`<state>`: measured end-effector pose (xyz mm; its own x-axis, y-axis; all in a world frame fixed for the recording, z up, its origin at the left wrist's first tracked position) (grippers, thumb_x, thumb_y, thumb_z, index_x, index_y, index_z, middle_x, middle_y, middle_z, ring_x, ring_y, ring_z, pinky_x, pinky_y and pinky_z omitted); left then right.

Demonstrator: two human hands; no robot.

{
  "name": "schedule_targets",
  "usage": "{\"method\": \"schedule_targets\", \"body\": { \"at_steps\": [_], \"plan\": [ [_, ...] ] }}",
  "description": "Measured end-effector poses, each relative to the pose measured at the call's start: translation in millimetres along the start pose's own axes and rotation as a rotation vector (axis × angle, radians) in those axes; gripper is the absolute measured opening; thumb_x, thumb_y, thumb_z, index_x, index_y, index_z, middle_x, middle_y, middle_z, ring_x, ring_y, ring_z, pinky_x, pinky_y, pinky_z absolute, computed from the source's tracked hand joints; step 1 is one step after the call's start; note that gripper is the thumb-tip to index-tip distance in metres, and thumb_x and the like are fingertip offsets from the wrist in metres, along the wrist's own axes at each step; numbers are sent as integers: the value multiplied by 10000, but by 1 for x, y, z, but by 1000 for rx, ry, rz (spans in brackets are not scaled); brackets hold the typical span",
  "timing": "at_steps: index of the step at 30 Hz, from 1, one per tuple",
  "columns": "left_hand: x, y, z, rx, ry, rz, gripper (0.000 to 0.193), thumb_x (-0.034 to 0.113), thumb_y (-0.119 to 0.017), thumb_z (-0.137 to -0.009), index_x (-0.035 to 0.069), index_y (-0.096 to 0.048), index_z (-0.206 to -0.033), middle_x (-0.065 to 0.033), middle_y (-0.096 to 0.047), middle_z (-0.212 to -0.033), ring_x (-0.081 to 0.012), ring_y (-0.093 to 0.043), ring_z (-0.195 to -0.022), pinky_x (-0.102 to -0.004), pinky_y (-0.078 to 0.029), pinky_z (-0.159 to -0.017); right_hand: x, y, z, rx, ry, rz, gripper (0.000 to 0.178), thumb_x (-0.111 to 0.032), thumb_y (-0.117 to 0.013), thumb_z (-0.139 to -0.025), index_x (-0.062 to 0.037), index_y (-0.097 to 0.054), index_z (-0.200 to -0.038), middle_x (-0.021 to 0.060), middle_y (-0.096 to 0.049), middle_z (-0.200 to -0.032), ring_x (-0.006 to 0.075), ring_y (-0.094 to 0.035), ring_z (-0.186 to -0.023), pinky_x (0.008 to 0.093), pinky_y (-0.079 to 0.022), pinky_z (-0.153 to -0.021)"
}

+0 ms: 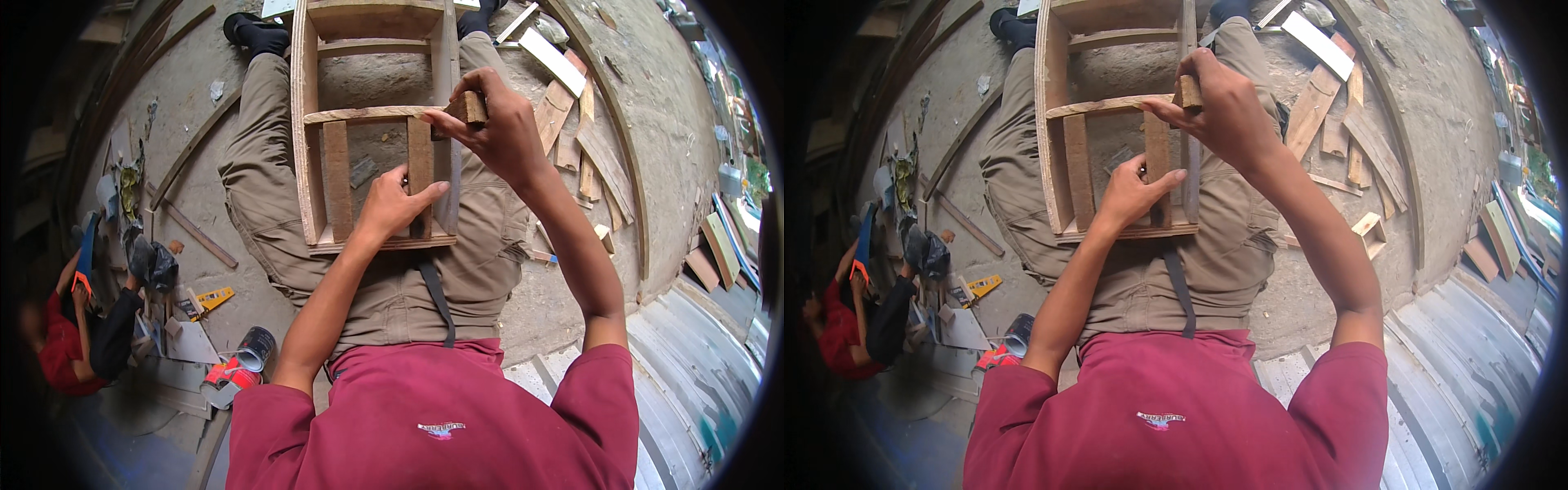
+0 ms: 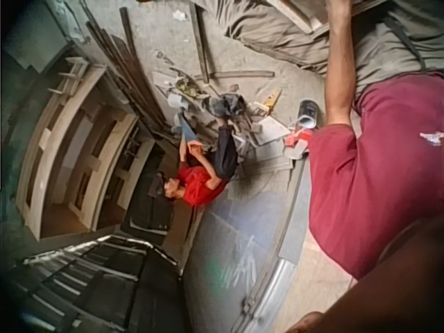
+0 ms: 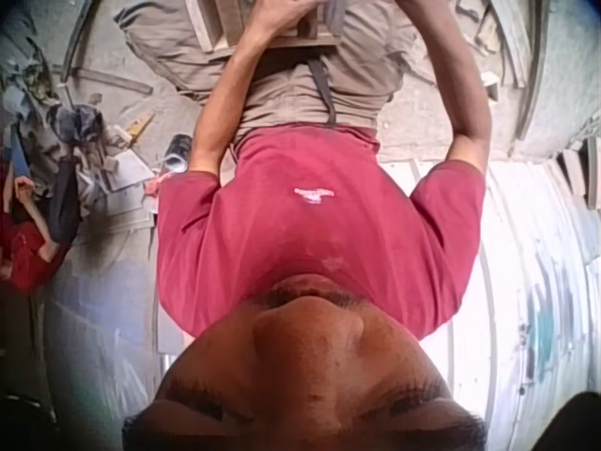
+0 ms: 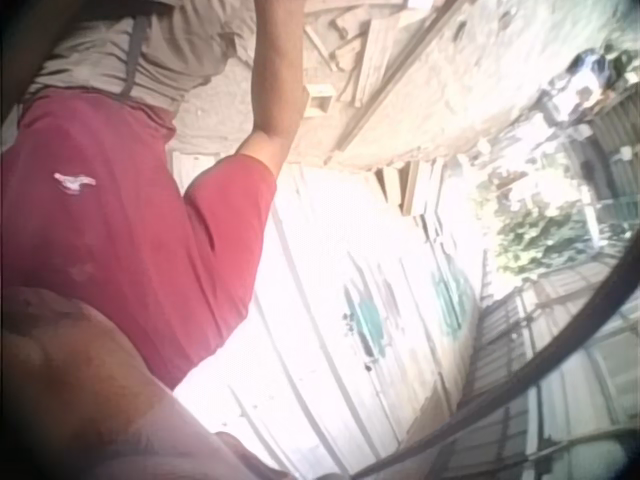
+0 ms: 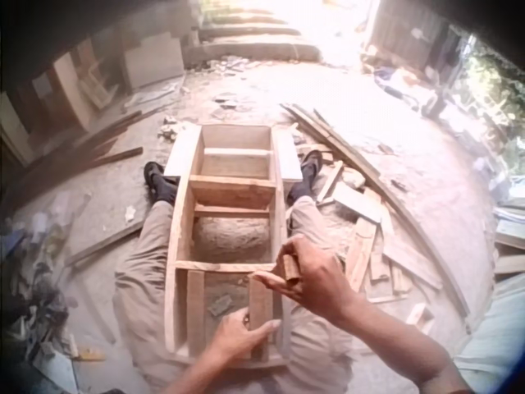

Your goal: The person assembles a wooden frame by hammering nails into white panels and attaching small wooden blocks. They work on the floor, using a hammer to secure the pieces together.

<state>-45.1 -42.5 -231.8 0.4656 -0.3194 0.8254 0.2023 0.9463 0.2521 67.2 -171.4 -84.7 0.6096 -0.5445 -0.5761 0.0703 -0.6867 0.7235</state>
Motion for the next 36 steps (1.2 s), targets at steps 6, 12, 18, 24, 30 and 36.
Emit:
{"method": "schedule_targets", "body": {
  "at_steps": [6,12,18,24,30,36],
  "plan": [
    [1,4,6,23,-19,-42,643,512,-786,-826,-37,-693,-1147,-145,-745,-954,-216,-717,-855,-346,-551,-805,-41,38,-27,33,52,68,454,-367,-838,-824,-13,-581,-944,164,-671,-779,325,-706,-691,396,-547,-594],
    [12,10,12,3,1,-67,674,561,-764,-805,-52,-700,-1077,-254,-732,-941,-363,-732,-905,-426,-561,-829,-86,29,-46,60,-49,-601,309,-45,-815,-843,-43,-567,-1028,55,-678,-955,114,-692,-889,255,-614,-735],
    [-16,-5,-11,83,-228,35,622,517,-770,-811,-30,-714,-1101,-263,-726,-990,-368,-717,-987,-436,-546,-878,-124,-47,-67,45,149,-199,471,-353,-860,-817,-22,-563,-972,73,-684,-671,142,-723,-651,273,-561,-560],
    [-13,-4,-8,63,-258,49,625,501,-753,-829,-53,-693,-1112,-288,-714,-964,-422,-706,-952,-464,-544,-859,-118,-78,-77,-49,-6,-343,531,-339,-862,-793,54,-547,-963,224,-657,-773,388,-696,-739,420,-547,-636],
    [0,9,16,81,-159,-98,631,531,-710,-859,-91,-655,-952,-342,-675,-882,-470,-684,-896,-514,-531,-810,-126,-67,-86,-141,5,-150,606,-467,-820,-824,50,-547,-982,115,-661,-612,183,-683,-514,301,-537,-477],
    [11,20,31,42,-116,-215,584,450,-708,-891,-94,-679,-1101,-277,-692,-809,-406,-713,-822,-460,-539,-766,-122,-73,-86,-197,-8,-183,600,-459,-824,-824,47,-555,-1003,128,-674,-638,188,-699,-546,303,-542,-495]
  ]
}}
Point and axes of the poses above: each hand's wrist, its own z-axis away from the middle knuckle, its own y-axis out of the back of the hand, x = y × z, the point moved 7 cm from there along -z, towards the middle knuckle
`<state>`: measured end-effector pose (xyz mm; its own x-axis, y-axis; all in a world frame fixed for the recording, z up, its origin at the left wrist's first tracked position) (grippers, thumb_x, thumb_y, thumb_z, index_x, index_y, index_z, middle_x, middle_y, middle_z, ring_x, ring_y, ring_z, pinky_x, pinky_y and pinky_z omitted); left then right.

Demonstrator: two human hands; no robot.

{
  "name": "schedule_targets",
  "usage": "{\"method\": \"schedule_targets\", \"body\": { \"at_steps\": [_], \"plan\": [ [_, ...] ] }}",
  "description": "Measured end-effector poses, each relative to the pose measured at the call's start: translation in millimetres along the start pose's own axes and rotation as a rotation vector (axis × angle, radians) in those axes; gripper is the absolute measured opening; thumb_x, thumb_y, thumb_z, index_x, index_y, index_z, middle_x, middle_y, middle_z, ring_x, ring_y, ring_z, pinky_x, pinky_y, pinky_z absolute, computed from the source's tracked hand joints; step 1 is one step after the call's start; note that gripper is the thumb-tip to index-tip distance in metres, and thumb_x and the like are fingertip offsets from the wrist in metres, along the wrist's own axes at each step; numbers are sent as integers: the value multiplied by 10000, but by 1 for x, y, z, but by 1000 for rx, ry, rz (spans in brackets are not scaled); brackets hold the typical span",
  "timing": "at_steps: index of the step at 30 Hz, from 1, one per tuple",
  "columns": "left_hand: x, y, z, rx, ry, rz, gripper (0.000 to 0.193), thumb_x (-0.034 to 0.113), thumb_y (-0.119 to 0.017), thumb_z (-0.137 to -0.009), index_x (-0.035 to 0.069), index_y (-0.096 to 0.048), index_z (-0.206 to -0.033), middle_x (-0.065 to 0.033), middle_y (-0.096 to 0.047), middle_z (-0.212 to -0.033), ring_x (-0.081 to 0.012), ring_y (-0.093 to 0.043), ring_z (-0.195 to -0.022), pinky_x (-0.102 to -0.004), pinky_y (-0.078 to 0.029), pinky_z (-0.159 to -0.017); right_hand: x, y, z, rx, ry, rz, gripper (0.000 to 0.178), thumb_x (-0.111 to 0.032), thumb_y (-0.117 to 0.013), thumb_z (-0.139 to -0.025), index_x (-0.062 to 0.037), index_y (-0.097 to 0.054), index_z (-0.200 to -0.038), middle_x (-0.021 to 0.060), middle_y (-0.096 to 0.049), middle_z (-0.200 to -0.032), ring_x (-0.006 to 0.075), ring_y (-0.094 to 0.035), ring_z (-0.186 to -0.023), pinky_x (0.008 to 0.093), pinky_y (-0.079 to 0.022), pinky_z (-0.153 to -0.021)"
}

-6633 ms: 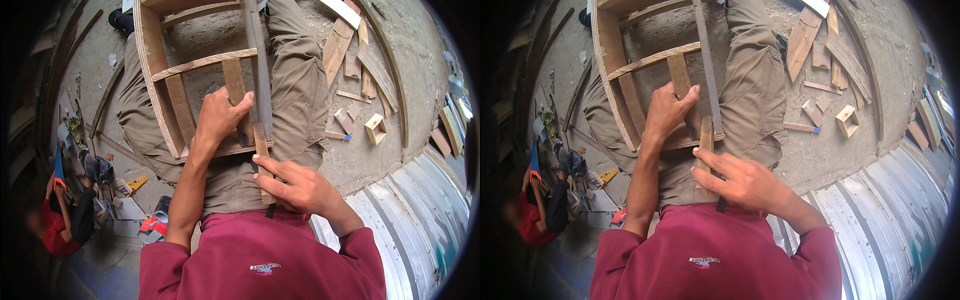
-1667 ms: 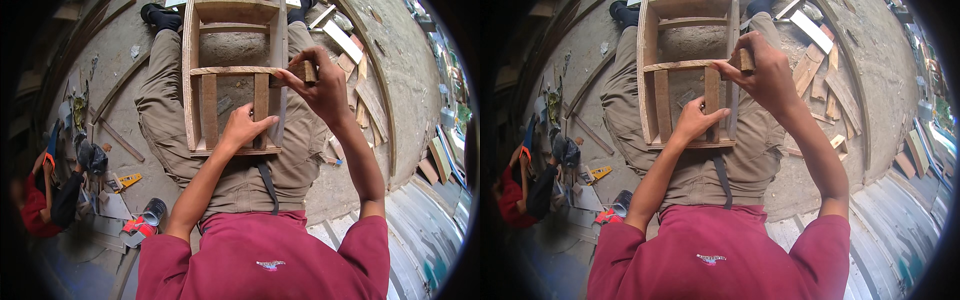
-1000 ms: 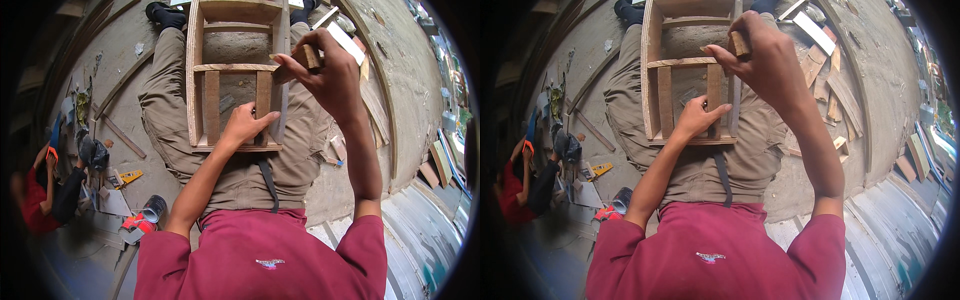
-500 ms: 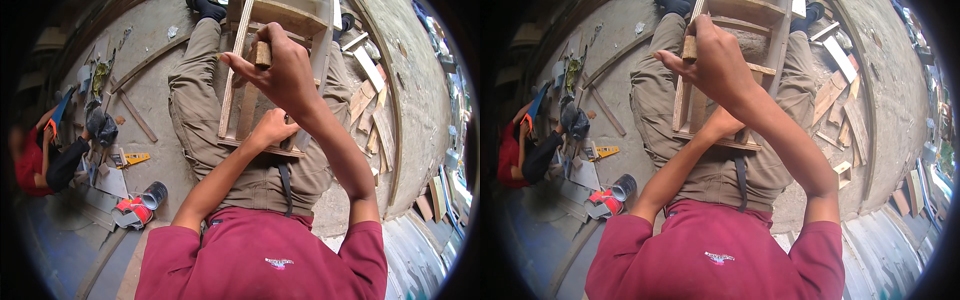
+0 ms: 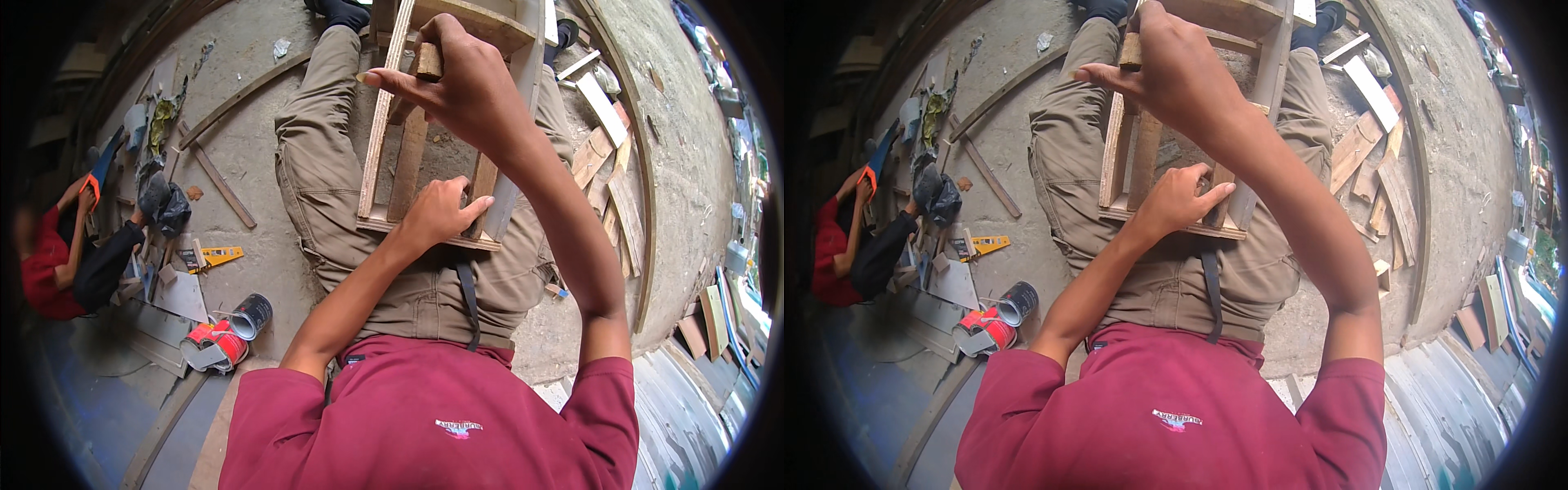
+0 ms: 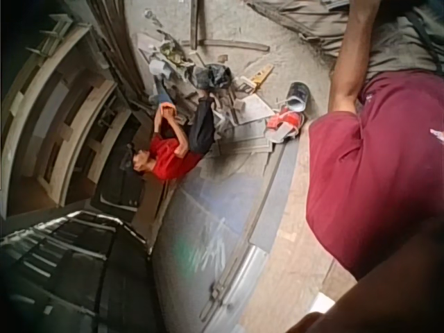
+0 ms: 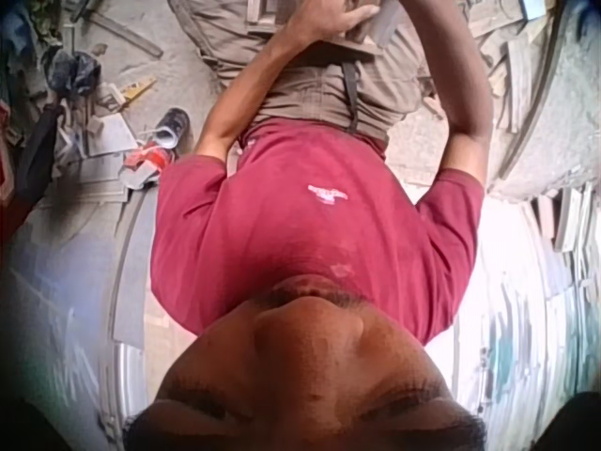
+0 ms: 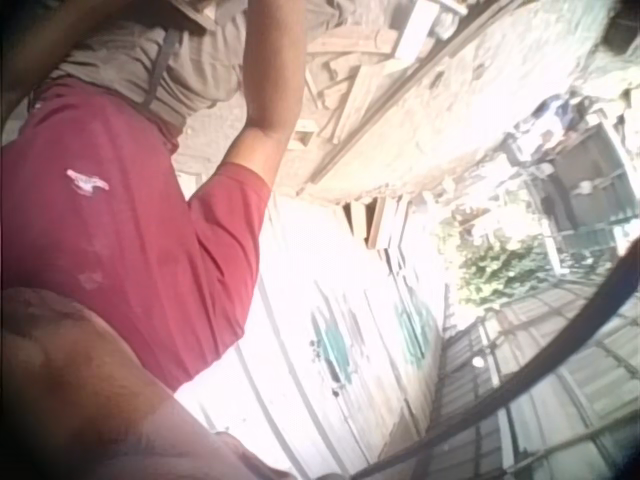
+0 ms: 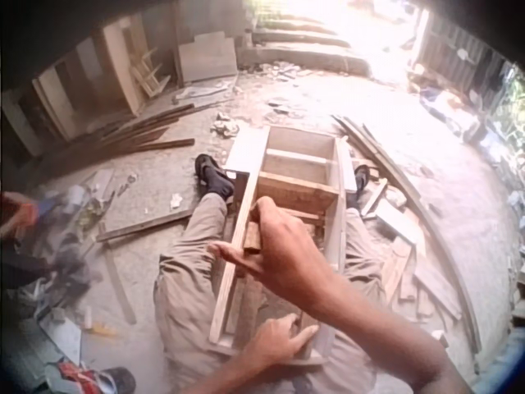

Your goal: The person assembles a wooden frame by hammering nails into white panels and attaching small wooden blocks. They work on the floor, using a hammer to secure the pieces together.

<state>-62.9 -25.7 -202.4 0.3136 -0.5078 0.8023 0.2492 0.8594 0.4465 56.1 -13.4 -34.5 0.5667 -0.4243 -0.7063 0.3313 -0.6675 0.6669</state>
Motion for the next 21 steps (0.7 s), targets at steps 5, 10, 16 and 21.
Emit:
{"method": "schedule_targets", "body": {
  "at_steps": [5,10,16,21],
  "plan": [
    [5,15,28,199,-190,25,441,355,-674,-937,-53,-689,-1104,-246,-692,-773,-356,-706,-726,-425,-537,-704,3,-4,4,-75,15,-41,602,-418,-831,-829,45,-556,-1097,145,-697,-704,204,-740,-650,322,-566,-570],
    [4,89,60,515,-256,140,251,210,-665,-966,-6,-706,-1087,-80,-636,-645,-111,-583,-550,-292,-452,-539,4,-6,6,-132,37,-177,538,-310,-813,-870,29,-538,-1184,153,-721,-825,209,-758,-730,329,-587,-638],
    [-44,140,47,864,-18,27,282,242,-684,-943,14,-710,-1107,-11,-408,-542,-77,-401,-474,-304,-337,-457,13,-12,10,-83,218,-122,495,-207,-801,-878,33,-524,-1212,190,-691,-1060,221,-756,-800,329,-604,-673],
    [-44,135,24,776,-81,48,346,233,-681,-921,22,-701,-1194,-2,-414,-541,-80,-407,-478,-310,-344,-463,23,-17,10,-103,192,-75,481,-185,-833,-838,32,-562,-1170,172,-683,-1078,227,-749,-833,328,-604,-695]
  ]
}}
Point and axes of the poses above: each hand's wrist, its own z-axis away from the middle knuckle, its own y-axis out of the back of the hand, x = y × z, the point moved 7 cm from there along -z, towards the middle knuckle
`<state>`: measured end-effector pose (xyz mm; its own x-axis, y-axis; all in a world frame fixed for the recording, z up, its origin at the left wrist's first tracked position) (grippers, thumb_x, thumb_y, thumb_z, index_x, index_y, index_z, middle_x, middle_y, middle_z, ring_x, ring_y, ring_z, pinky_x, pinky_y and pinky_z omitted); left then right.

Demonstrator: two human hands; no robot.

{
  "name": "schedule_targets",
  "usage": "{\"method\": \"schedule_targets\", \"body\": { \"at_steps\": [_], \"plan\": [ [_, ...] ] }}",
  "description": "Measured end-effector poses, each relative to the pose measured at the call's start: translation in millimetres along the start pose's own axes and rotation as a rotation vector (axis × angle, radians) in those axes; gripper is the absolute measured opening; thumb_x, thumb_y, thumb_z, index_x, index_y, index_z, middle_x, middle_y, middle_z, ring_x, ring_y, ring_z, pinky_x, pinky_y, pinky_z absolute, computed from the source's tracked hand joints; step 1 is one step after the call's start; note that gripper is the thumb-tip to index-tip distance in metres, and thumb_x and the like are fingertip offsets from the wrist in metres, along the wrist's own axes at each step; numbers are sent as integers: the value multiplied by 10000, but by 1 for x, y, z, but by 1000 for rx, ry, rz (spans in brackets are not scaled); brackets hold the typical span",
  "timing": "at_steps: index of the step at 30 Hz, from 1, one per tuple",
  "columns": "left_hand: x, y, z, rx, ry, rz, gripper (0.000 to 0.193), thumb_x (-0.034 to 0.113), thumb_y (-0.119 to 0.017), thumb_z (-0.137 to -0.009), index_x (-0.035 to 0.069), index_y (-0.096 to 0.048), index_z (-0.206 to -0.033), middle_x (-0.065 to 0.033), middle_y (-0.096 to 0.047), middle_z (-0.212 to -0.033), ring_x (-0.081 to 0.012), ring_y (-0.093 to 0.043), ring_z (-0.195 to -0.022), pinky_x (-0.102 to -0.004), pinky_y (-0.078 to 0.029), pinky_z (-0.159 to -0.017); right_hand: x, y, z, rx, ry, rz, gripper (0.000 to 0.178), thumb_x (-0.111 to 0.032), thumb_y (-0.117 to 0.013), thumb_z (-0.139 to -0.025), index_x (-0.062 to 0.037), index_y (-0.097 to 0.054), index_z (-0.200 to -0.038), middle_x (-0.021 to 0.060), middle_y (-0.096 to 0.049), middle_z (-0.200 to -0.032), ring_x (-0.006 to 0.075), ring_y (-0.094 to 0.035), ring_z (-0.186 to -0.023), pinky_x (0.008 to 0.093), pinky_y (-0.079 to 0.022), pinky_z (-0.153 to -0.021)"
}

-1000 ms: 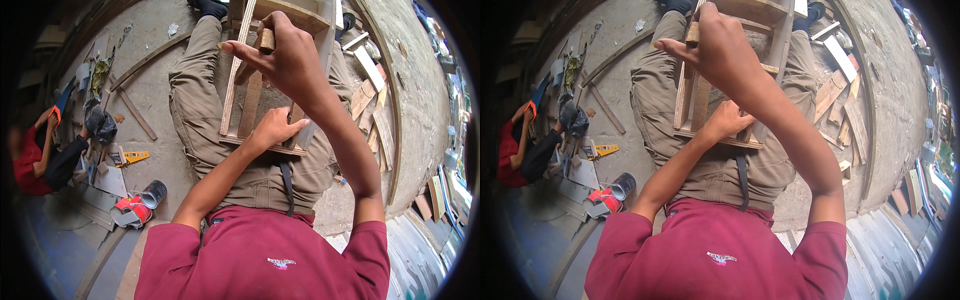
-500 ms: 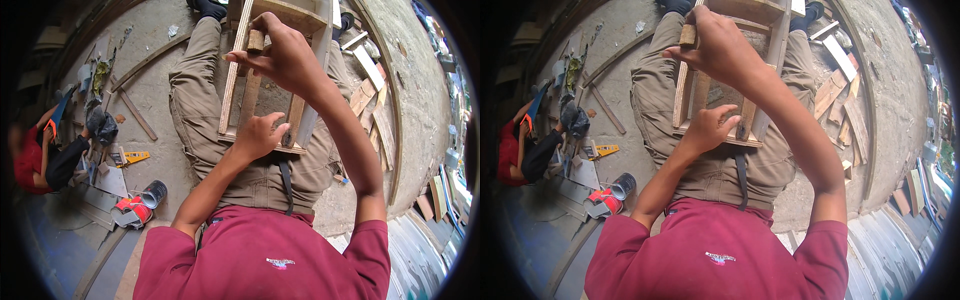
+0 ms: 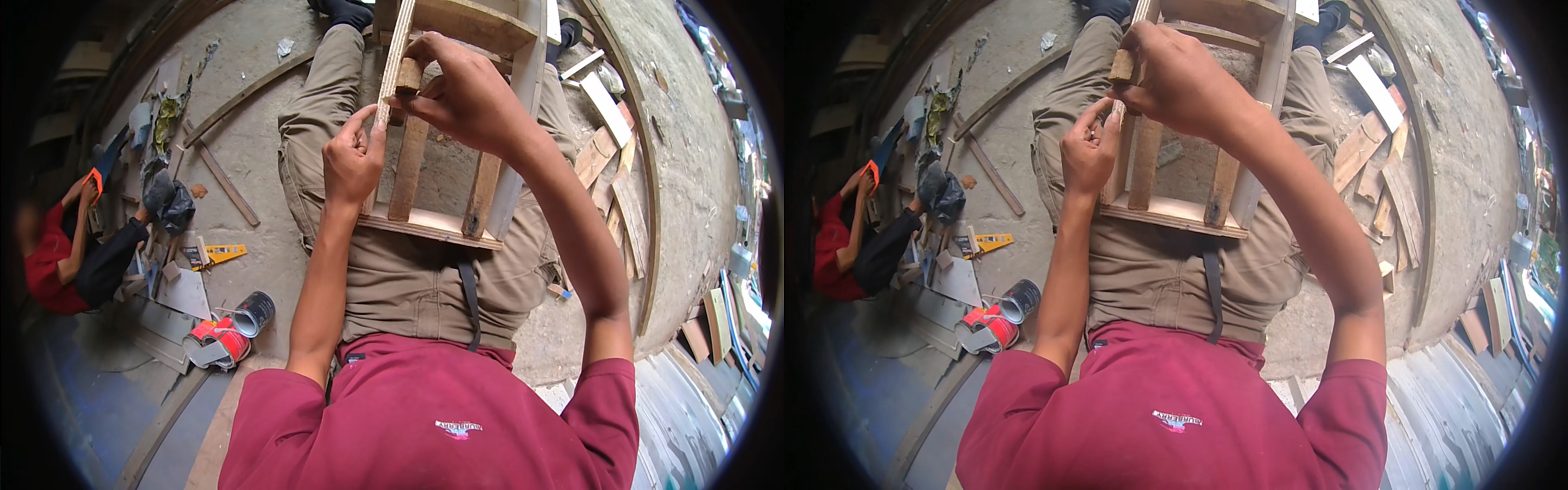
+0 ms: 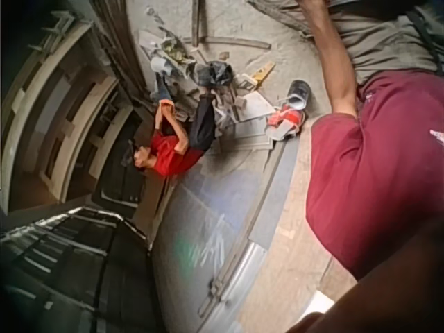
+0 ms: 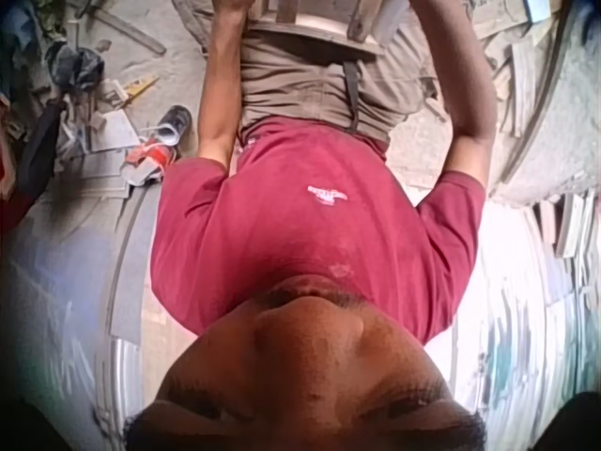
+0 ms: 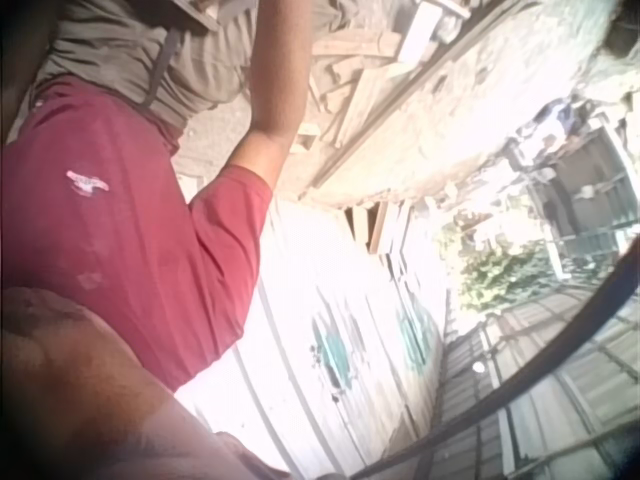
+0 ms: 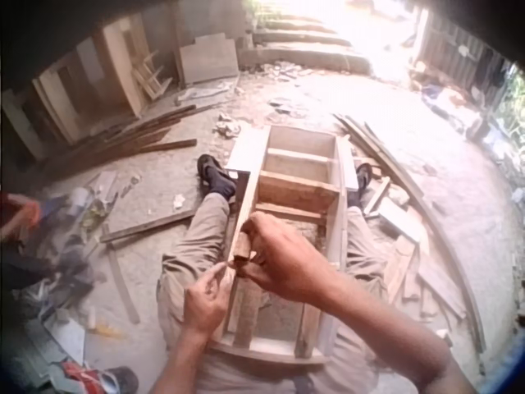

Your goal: The person assembles a wooden frame by hammering nails into white panels and attaching small wooden blocks. They work on the floor, using a hammer to secure the pieces together.

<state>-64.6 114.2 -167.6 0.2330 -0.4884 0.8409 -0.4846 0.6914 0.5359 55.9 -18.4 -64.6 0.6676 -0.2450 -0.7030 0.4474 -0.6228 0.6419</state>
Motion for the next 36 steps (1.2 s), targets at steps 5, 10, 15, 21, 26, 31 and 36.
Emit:
{"method": "schedule_targets", "body": {
  "at_steps": [5,10,15,21,26,31,36],
  "plan": [
    [-6,-1,-12,-15,1,28,286,208,-668,-922,17,-711,-1130,-7,-414,-527,-75,-402,-473,-304,-338,-464,5,2,-2,2,-26,-4,471,-198,-847,-819,21,-588,-1146,163,-676,-1047,228,-739,-840,330,-597,-690],
    [-5,-9,-4,-31,30,60,300,209,-661,-927,16,-642,-1156,-22,-475,-532,-66,-415,-468,-301,-341,-462,0,-7,-4,35,79,28,471,-187,-851,-805,11,-592,-1144,154,-655,-1020,219,-722,-802,328,-576,-658],
    [2,-9,-3,-68,-3,25,449,299,-685,-912,18,-563,-1240,-81,-576,-569,-146,-539,-477,-339,-411,-483,-2,-11,-7,-12,61,-18,456,-167,-845,-808,6,-585,-1141,152,-642,-1016,209,-714,-782,330,-567,-643],
    [16,-13,-17,-80,-237,-46,611,474,-675,-883,8,-547,-1257,-182,-685,-685,-345,-715,-636,-434,-542,-570,3,-13,-9,-71,-8,-69,444,-137,-838,-810,-4,-572,-1140,116,-634,-1049,194,-725,-818,311,-592,-665],
    [24,-21,-32,-108,-474,-192,557,470,-695,-867,-13,-612,-1131,-215,-686,-687,-385,-726,-663,-467,-577,-589,2,-15,-10,-98,31,-29,460,-166,-842,-816,-8,-576,-1157,106,-635,-1092,186,-723,-864,295,-601,-691],
    [18,-25,-32,-58,-439,-167,350,336,-717,-878,-7,-651,-882,-204,-667,-635,-370,-699,-578,-436,-564,-534,23,5,-11,-3,-266,-404,581,-418,-718,-940,9,-550,-1296,153,-626,-1190,242,-687,-1067,347,-631,-798],
    [21,-24,-28,-111,-534,-171,272,247,-737,-897,-1,-664,-813,-188,-659,-618,-347,-690,-557,-421,-550,-519,69,-17,10,91,-690,-1130,1124,-867,-456,-825,7,-269,-1506,271,-336,-1490,389,-308,-1450,595,-531,-959]
  ]
}}
Point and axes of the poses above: each hand's wrist, its own z-axis away from the middle knuckle, its own y-axis out of the back of the hand, x = y × z, the point moved 7 cm from there along -z, towards the middle knuckle
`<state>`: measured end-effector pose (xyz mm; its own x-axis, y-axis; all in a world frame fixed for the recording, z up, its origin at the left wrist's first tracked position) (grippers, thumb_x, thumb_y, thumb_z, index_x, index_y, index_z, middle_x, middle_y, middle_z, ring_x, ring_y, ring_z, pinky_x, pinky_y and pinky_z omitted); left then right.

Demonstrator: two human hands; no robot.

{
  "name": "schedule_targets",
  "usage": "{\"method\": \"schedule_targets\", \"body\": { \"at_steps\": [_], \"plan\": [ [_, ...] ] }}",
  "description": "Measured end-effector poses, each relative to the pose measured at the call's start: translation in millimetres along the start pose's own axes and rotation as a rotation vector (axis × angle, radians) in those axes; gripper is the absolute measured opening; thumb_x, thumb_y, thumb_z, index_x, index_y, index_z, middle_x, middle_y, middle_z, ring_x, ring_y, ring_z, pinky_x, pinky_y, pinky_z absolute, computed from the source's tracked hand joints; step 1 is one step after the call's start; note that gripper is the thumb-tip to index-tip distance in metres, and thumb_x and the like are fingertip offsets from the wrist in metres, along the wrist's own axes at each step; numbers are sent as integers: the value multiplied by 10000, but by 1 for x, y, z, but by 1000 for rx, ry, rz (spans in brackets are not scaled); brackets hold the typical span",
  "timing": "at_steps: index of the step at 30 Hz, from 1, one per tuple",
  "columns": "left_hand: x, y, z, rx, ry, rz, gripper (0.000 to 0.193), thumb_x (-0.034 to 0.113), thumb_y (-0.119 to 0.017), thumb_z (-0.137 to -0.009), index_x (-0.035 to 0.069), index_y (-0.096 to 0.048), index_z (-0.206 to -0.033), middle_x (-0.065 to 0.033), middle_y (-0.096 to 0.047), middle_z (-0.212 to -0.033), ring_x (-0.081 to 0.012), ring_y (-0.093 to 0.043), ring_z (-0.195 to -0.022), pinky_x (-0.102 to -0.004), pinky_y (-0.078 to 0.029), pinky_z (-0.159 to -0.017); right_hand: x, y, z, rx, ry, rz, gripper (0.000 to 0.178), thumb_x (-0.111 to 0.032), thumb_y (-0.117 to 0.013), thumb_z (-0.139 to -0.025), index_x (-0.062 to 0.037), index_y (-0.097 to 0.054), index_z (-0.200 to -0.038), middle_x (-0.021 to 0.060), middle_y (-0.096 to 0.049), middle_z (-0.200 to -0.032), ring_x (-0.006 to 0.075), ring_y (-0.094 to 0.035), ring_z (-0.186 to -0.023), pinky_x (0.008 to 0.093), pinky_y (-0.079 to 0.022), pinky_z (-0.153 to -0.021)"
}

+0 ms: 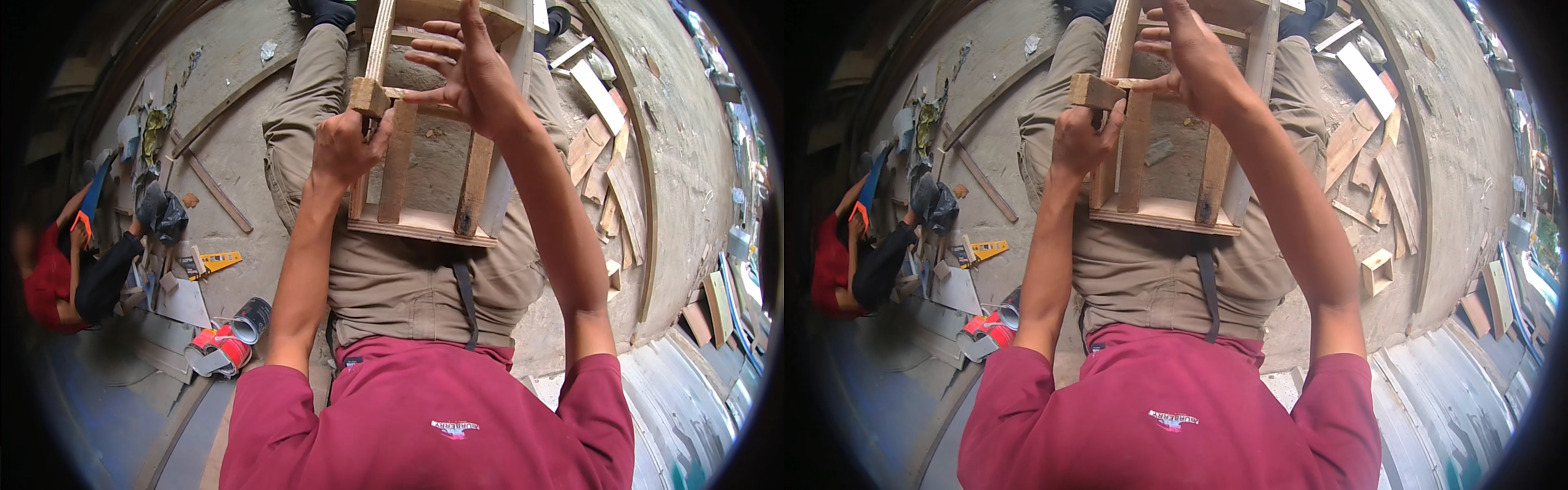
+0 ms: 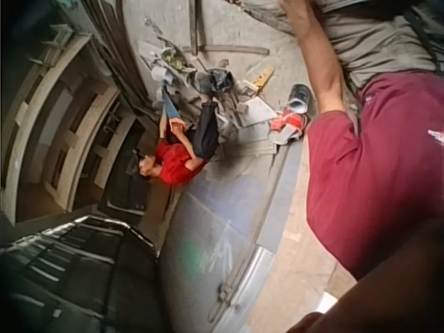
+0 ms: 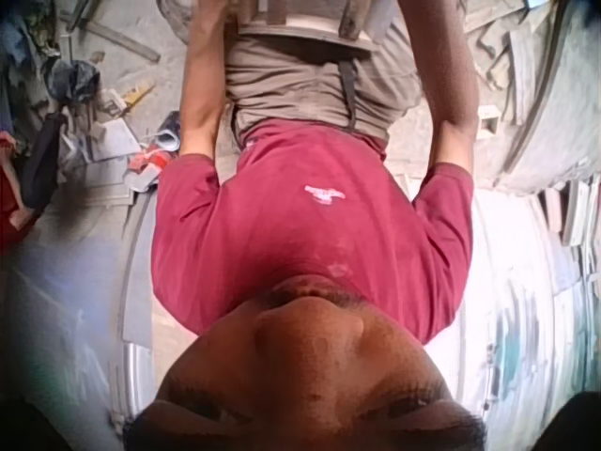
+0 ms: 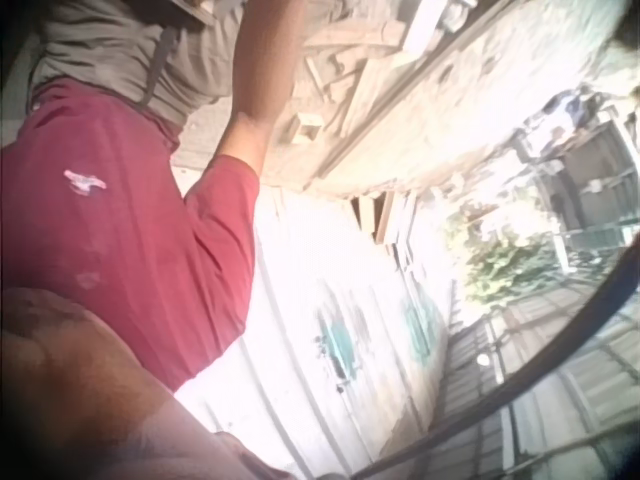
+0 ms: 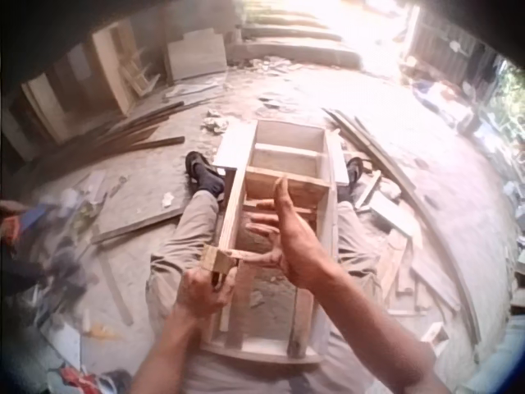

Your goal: The person assembles a wooden frame by hammering nails into white panels and attaching small wooden blocks. They work on the floor, using a hammer to secure the pieces together.

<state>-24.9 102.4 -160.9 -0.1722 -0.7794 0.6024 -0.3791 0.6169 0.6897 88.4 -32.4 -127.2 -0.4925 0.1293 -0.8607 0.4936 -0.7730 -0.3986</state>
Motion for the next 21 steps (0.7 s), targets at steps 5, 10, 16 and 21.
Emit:
{"method": "schedule_targets", "body": {
  "at_steps": [5,10,16,21],
  "plan": [
    [-6,2,-2,-153,-24,-15,309,304,-763,-904,18,-667,-835,-171,-643,-623,-330,-664,-530,-417,-512,-499,26,-2,-7,41,-93,-237,1139,-866,-473,-823,4,-232,-1518,275,-330,-1489,399,-278,-1458,675,-438,-1018],
    [-8,5,-8,-224,-138,-36,326,310,-770,-896,4,-662,-867,-165,-651,-636,-336,-669,-550,-415,-512,-503,33,-8,-14,16,-107,-223,1150,-882,-464,-814,6,-245,-1511,273,-332,-1495,392,-289,-1451,698,-370,-1043],
    [-4,8,-20,-325,-212,-97,342,328,-788,-872,11,-673,-930,-168,-677,-697,-338,-686,-604,-416,-519,-521,40,-12,-27,96,-161,-216,1095,-874,-451,-835,4,-328,-1478,256,-342,-1499,385,-301,-1423,692,-298,-1086],
    [-9,7,-22,-358,-227,-81,345,324,-799,-858,13,-677,-943,-159,-690,-727,-328,-687,-618,-404,-525,-542,30,-27,-25,121,-117,-258,1010,-826,-473,-874,-8,-389,-1459,244,-369,-1482,365,-334,-1380,599,-402,-1042]
  ]
}}
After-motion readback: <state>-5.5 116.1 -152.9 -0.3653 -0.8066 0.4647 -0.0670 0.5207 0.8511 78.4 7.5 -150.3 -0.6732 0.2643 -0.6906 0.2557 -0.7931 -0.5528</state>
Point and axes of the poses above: each hand's wrist, its own z-axis away from the middle knuckle, its own y-axis out of the back of the hand, x = y × z, the point moved 7 cm from there along -z, towards the middle knuckle
